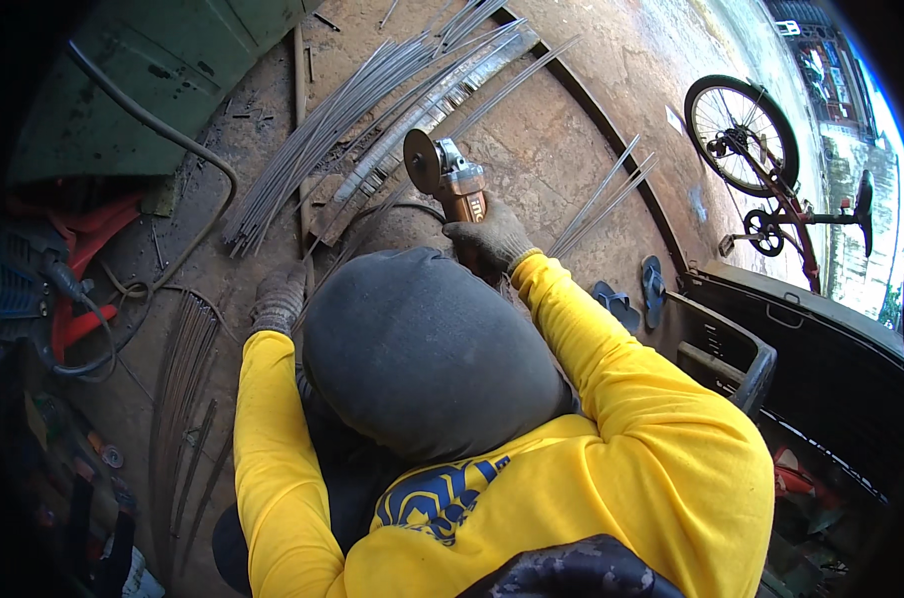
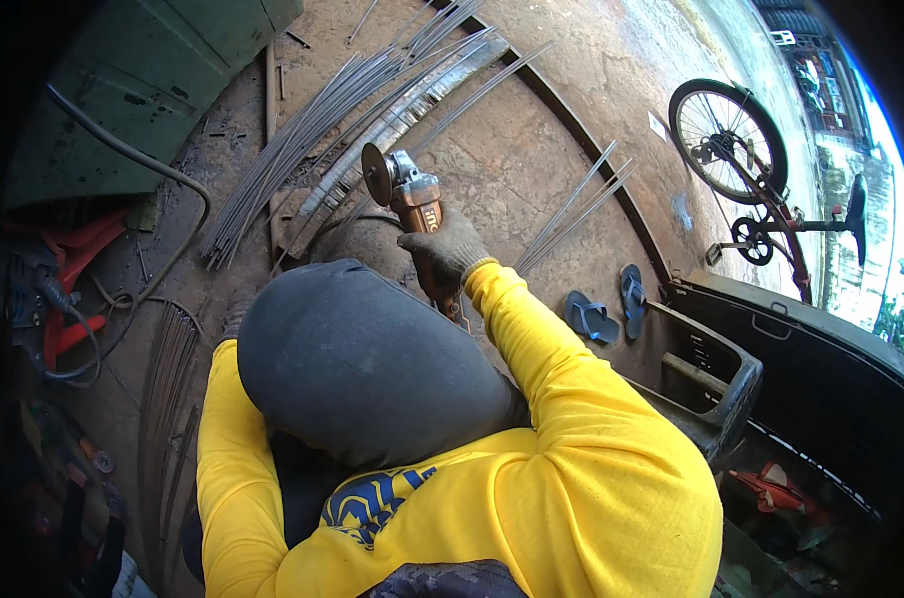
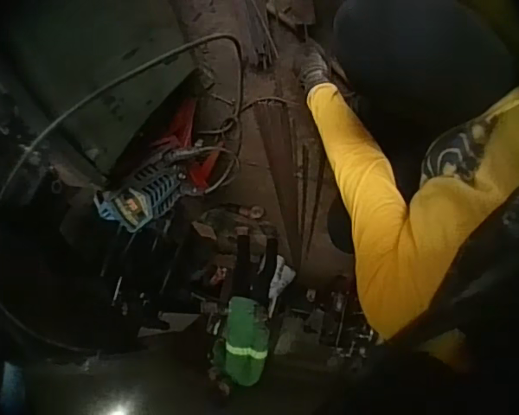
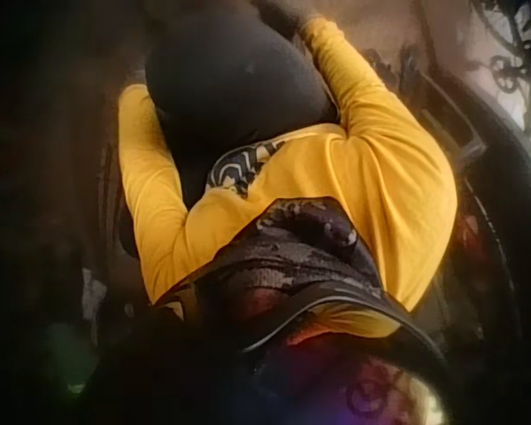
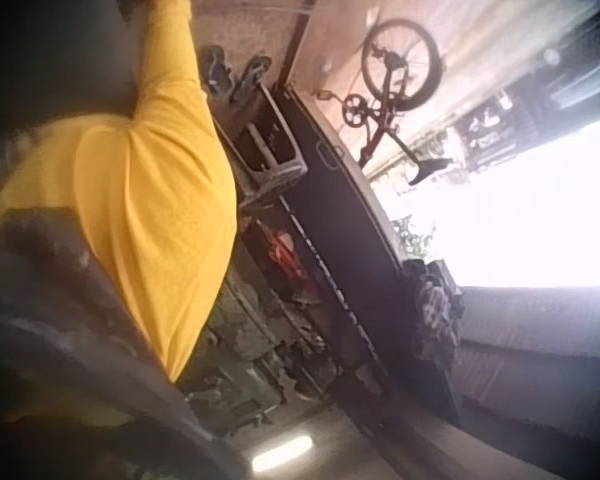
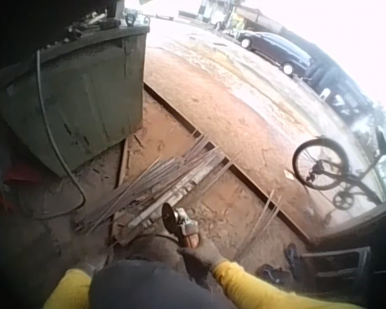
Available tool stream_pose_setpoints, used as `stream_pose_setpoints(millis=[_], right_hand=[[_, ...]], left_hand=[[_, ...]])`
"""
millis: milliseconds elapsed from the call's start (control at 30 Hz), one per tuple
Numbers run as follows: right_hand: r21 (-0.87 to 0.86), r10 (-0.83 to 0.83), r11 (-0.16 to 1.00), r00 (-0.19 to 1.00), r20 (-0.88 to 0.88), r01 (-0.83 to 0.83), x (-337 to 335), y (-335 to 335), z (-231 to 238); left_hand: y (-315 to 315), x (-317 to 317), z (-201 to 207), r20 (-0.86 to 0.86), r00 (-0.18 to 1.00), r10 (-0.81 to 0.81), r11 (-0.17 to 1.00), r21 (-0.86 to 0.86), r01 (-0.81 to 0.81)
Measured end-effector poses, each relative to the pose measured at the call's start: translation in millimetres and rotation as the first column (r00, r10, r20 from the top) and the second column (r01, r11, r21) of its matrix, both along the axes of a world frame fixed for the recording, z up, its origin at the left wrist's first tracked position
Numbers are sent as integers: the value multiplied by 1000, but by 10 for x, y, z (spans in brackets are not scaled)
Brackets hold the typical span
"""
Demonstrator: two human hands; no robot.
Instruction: The person uses an angle grinder to cut through several long metal bars laid out on the floor.
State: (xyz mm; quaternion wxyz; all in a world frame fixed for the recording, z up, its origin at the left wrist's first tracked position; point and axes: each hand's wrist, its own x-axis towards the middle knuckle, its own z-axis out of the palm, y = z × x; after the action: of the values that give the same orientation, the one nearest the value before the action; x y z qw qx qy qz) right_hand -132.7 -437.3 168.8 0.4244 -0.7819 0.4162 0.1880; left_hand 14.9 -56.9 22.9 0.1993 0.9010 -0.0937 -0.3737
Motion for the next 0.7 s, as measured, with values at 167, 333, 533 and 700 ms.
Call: stream_pose_setpoints(millis=[167, 333, 533, 700], right_hand=[[-23, 23, 999, 1000, 4, -23, -19, -18, -17], [8, 4, 1000, 999, 34, -4, -60, -37, -71], [25, -4, 1000, 999, 32, 4, -53, -42, -59], [39, -9, 999, 1000, 15, 9, -13, -12, 6]], left_hand=[[-297, 25, 179, -27, 999, 25, 999, 41, -24], [-494, 60, 426, -47, 998, 48, 995, 89, -44], [-650, 98, 385, -20, 1000, -2, 993, 118, 5], [-500, 62, 207, 21, 998, -56, 997, 56, 55]])
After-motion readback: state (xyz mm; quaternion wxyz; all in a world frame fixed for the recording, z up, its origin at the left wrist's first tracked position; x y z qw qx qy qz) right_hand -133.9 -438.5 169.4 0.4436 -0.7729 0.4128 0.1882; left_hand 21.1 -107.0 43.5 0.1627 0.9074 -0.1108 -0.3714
